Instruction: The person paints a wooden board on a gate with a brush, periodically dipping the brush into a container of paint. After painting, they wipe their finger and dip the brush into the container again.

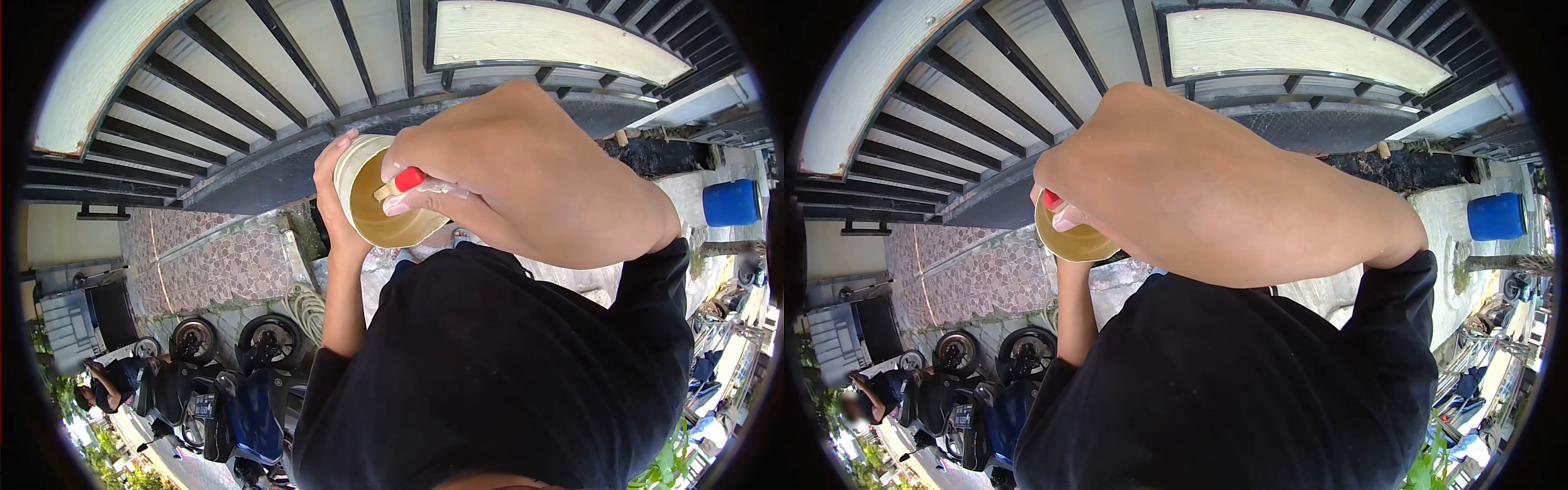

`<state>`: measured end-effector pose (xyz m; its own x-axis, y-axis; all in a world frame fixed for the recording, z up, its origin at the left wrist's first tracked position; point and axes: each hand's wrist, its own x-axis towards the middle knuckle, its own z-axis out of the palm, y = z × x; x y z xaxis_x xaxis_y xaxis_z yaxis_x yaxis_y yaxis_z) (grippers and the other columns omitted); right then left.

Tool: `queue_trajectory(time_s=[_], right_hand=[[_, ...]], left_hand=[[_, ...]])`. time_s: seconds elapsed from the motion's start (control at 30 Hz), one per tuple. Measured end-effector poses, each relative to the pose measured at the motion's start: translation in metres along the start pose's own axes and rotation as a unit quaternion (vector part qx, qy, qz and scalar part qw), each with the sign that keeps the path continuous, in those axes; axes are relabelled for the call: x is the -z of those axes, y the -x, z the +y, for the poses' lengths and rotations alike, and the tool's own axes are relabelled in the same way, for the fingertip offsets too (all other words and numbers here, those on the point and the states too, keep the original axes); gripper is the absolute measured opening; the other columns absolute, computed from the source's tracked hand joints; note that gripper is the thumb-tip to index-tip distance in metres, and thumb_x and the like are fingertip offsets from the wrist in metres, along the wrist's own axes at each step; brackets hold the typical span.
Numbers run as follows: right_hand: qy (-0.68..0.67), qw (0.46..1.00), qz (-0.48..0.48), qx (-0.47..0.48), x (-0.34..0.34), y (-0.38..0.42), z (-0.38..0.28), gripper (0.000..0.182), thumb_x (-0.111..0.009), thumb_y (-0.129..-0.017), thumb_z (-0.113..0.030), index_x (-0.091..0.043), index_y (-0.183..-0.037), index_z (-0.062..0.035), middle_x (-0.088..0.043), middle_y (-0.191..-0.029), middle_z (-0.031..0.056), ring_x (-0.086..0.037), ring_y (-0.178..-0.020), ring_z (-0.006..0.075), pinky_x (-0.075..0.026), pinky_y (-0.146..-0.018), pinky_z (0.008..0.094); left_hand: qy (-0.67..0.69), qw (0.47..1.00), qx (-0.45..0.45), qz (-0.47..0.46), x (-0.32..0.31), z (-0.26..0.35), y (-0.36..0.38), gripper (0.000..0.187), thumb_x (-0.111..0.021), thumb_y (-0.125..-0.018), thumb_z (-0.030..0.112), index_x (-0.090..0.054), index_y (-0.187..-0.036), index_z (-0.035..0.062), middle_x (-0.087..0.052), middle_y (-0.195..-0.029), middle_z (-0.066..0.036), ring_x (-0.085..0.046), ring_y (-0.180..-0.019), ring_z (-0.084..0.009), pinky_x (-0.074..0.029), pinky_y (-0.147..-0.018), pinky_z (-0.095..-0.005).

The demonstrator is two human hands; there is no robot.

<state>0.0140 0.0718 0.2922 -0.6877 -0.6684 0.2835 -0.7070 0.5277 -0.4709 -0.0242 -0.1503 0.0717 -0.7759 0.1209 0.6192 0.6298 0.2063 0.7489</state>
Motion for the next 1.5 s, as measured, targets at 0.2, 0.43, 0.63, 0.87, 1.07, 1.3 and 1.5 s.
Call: queue_trajectory(time_s=[0.2, 0.43, 0.63, 0.87, 1.07, 1.3, 1.5], right_hand=[[0.025, 0.998, -0.065, -0.006, 0.005, -0.003, -0.004, 0.015, -0.074, -0.091, -0.005, -0.066, -0.102, 0.0016, -0.071, -0.087, 0.0193, -0.070, -0.080, 0.0416, -0.053, -0.069, 0.0475], [-0.020, 0.996, -0.080, -0.015, 0.004, -0.004, -0.004, 0.015, -0.074, -0.085, 0.001, -0.062, -0.094, 0.0024, -0.069, -0.081, 0.0233, -0.068, -0.078, 0.0464, -0.052, -0.069, 0.0517], [-0.018, 0.997, -0.074, -0.012, 0.003, -0.004, -0.001, 0.013, -0.073, -0.085, 0.002, -0.063, -0.093, 0.0031, -0.068, -0.081, 0.0245, -0.068, -0.078, 0.0472, -0.053, -0.069, 0.0518], [-0.029, 0.997, -0.065, -0.003, 0.003, -0.002, 0.002, 0.012, -0.072, -0.086, 0.003, -0.063, -0.095, 0.0043, -0.068, -0.080, 0.0248, -0.069, -0.079, 0.0473, -0.053, -0.069, 0.0511], [-0.036, 0.998, -0.043, -0.019, 0.000, 0.001, 0.003, 0.012, -0.071, -0.087, 0.003, -0.064, -0.096, 0.0049, -0.068, -0.082, 0.0253, -0.069, -0.079, 0.0477, -0.053, -0.069, 0.0512], [-0.037, 0.999, -0.024, 0.015, 0.000, 0.002, 0.004, 0.012, -0.070, -0.087, 0.003, -0.063, -0.097, 0.0042, -0.068, -0.082, 0.0246, -0.068, -0.079, 0.0480, -0.053, -0.069, 0.0523], [-0.030, 0.998, -0.043, -0.041, 0.001, 0.002, 0.001, 0.014, -0.071, -0.087, 0.001, -0.063, -0.099, 0.0026, -0.069, -0.084, 0.0239, -0.068, -0.080, 0.0472, -0.053, -0.070, 0.0521]], left_hand=[[-0.056, 0.998, -0.040, -0.005, 0.001, 0.008, -0.006, 0.094, -0.099, -0.073, 0.021, -0.045, -0.149, 0.0091, -0.056, -0.149, -0.021, -0.063, -0.132, -0.0339, -0.053, -0.111, -0.0440], [-0.003, 0.997, -0.072, 0.008, -0.007, -0.001, -0.013, 0.091, -0.097, -0.076, 0.020, -0.045, -0.149, 0.0096, -0.059, -0.146, -0.022, -0.062, -0.132, -0.0350, -0.053, -0.111, -0.0448], [0.021, 0.997, -0.065, -0.035, -0.002, -0.021, -0.012, 0.090, -0.096, -0.075, 0.017, -0.045, -0.149, 0.0100, -0.059, -0.147, -0.022, -0.060, -0.134, -0.0351, -0.052, -0.112, -0.0452], [0.022, 0.997, -0.070, 0.009, -0.011, -0.014, -0.010, 0.090, -0.096, -0.076, 0.016, -0.044, -0.149, 0.0108, -0.057, -0.147, -0.021, -0.062, -0.131, -0.0332, -0.055, -0.109, -0.0433], [-0.014, 0.999, -0.046, -0.025, -0.010, -0.017, -0.012, 0.089, -0.096, -0.076, 0.016, -0.044, -0.149, 0.0108, -0.057, -0.146, -0.021, -0.063, -0.130, -0.0330, -0.054, -0.109, -0.0429], [0.036, 0.997, -0.070, 0.006, -0.018, -0.018, -0.012, 0.091, -0.097, -0.075, 0.018, -0.044, -0.149, 0.0111, -0.057, -0.147, -0.021, -0.063, -0.131, -0.0341, -0.055, -0.108, -0.0434], [0.019, 0.999, -0.051, 0.000, -0.020, -0.019, -0.011, 0.093, -0.097, -0.075, 0.019, -0.043, -0.151, 0.0119, -0.057, -0.149, -0.021, -0.062, -0.133, -0.0355, -0.055, -0.109, -0.0441]])
